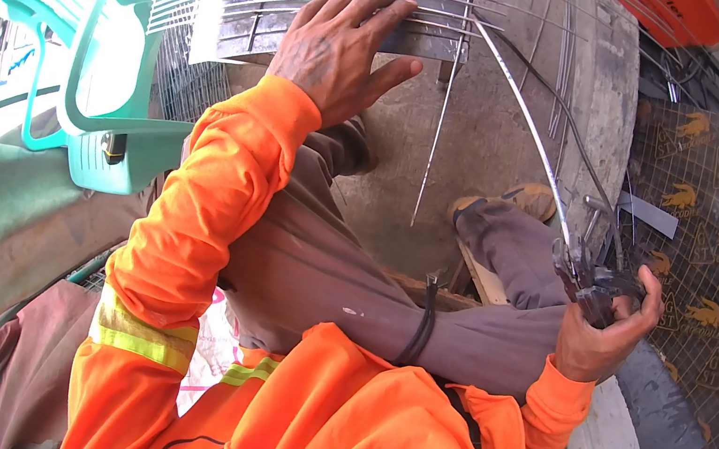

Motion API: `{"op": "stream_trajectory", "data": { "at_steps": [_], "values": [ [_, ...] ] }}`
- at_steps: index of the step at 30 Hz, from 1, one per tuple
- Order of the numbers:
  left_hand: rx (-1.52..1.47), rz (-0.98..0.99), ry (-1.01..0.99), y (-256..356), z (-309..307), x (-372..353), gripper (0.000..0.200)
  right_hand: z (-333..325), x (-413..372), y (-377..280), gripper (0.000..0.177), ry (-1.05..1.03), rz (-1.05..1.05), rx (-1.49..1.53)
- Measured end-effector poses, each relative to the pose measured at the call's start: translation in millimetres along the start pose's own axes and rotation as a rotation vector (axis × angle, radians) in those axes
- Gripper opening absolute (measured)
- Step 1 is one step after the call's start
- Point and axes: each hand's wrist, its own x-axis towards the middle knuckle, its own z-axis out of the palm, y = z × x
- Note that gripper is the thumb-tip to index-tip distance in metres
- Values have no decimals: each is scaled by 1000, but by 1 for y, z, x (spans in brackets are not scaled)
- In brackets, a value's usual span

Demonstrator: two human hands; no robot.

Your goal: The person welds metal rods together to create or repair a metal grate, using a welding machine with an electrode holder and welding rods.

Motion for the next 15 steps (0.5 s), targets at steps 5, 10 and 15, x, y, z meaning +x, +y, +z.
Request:
{"op": "stream_trajectory", "data": {
  "at_steps": [5, 10, 15],
  "values": [
    [-44, 11, -36, -2, -3, 2, 64, -4, 2, -2, 79, 17, 28, 42],
    [-29, 2, -30, -3, -4, 2, 64, -4, 8, -6, 77, -20, 100, 112],
    [-45, 7, -28, -3, -6, 3, 65, -5, 8, -10, 75, -53, 140, 48]
  ]
}}
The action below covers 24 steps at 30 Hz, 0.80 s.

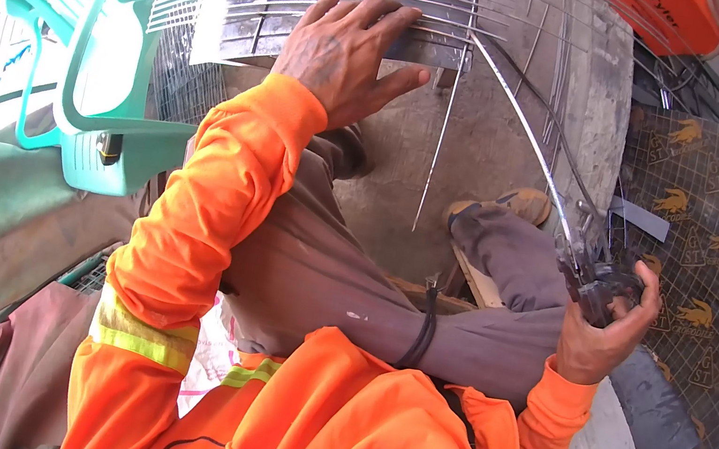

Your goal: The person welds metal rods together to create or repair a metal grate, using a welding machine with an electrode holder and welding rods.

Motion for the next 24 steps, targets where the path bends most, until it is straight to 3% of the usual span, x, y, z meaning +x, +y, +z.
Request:
{"op": "stream_trajectory", "data": {
  "at_steps": [24],
  "values": [
    [-40, -60, -49, 3, -7, 2, 63, -48, 63, -55, 68, -92, -148, -200]
  ]
}}
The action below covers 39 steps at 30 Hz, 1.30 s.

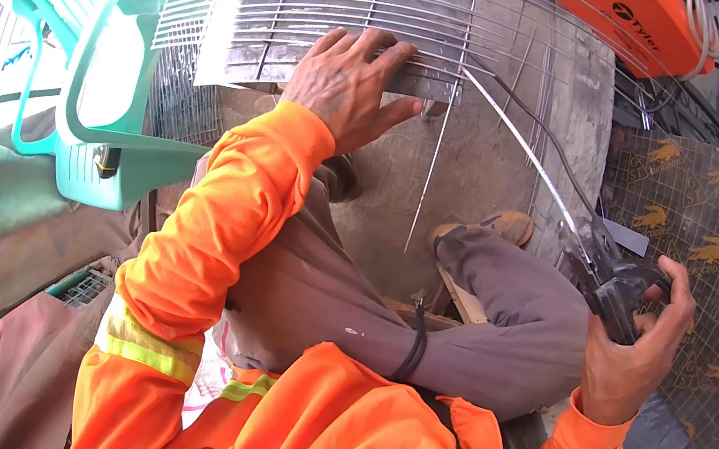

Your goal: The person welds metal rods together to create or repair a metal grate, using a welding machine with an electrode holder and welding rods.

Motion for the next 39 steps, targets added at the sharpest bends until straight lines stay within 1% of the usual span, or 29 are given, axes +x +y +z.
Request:
{"op": "stream_trajectory", "data": {
  "at_steps": [2, 3, 4, 6, 8, 10, 11, 13, 17, 19, 23, 26, 28, 31, 34, 35, 37, 39],
  "values": [
    [5, 2, 21, -1, 2, 0, 63, 0, 6, 8, 69, 92, 34, 222],
    [8, 12, 24, -2, 3, 0, 62, -4, 14, 5, 72, 90, 101, 286],
    [10, 23, 26, -2, 4, 0, 61, -6, 22, 2, 72, 95, 97, 286],
    [19, 22, 41, -2, 6, 0, 60, -7, 37, -2, 71, 71, 204, 252],
    [11, 18, 55, -3, 7, 0, 58, -4, 49, -5, 69, 72, 162, 240],
    [2, 3, 51, -3, 7, -1, 58, -2, 55, -7, 68, 80, 42, 144],
    [-6, 12, 70, -4, 10, -1, 59, -1, 56, -7, 68, 76, 35, 145],
    [-15, 21, 88, -4, 12, -2, 59, 2, 55, -3, 67, 48, 143, 170],
    [-19, 6, 72, -3, 12, -2, 59, 11, 62, 0, 66, 33, 177, 112],
    [-11, 6, 75, -3, 12, -2, 59, 17, 69, 0, 65, 61, 29, 52],
    [-7, 2, 66, -2, 10, -2, 59, 18, 82, -11, 64, 47, 1, 58],
    [-3, -2, 60, -2, 10, -2, 59, 16, 89, -13, 64, -1, 12, -4],
    [-3, -1, 58, -3, 12, -1, 59, 16, 93, -10, 64, -5, -58, -54],
    [7, 4, 65, -2, 12, -2, 59, 12, 98, -11, 64, 8, -100, -86],
    [6, 4, 45, -2, 10, -2, 59, 7, 107, -11, 63, -24, -84, -94],
    [-1, 3, 36, -2, 10, -2, 60, 6, 108, -10, 63, -23, -83, -95],
    [-7, -1, 28, -2, 9, -1, 60, 5, 111, -9, 64, 29, -79, 3],
    [4, -5, 33, -1, 10, -2, 61, 5, 112, -10, 65, 17, -85, -7]
  ]
}}
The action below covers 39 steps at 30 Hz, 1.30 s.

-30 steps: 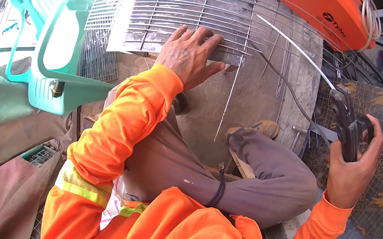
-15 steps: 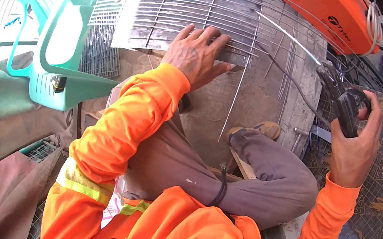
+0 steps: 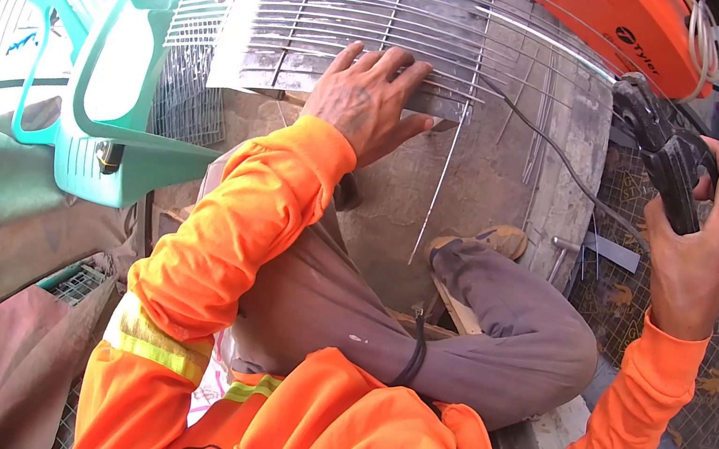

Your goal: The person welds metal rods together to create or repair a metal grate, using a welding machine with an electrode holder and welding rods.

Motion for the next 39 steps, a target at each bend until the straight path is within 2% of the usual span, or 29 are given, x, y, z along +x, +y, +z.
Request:
{"op": "stream_trajectory", "data": {
  "at_steps": [7, 8, 9, 11, 17, 19, 25, 29, 37, 39],
  "values": [
    [23, 10, 16, -1, 3, -2, 63, 2, 3, 3, 65, -70, -59, -118],
    [29, -4, -33, 0, -1, 0, 60, 4, 3, 7, 65, -69, -57, -119],
    [35, -17, -83, 0, -3, 1, 58, 7, 3, 14, 64, -70, -20, -54],
    [-27, -10, -15, 0, -1, 0, 57, 5, 3, 9, 56, -72, 60, 49],
    [-16, 0, 5, -3, 3, -1, 59, 1, -46, 28, 64, 32, -6, 166],
    [-4, 19, 20, -5, 4, -1, 59, -1, -79, 34, 69, 0, 160, 185],
    [15, 34, -16, -3, -1, 1, 59, 34, -160, 52, 74, 109, 167, 206],
    [12, 55, 8, -3, -2, 0, 59, 55, -164, 55, 75, 143, 74, 158],
    [-3, 58, -14, -1, -7, 1, 60, 64, -184, 59, 82, 144, 74, 137],
    [-3, 54, -35, -1, -7, 1, 60, 70, -187, 60, 83, 139, 98, 230]
  ]
}}
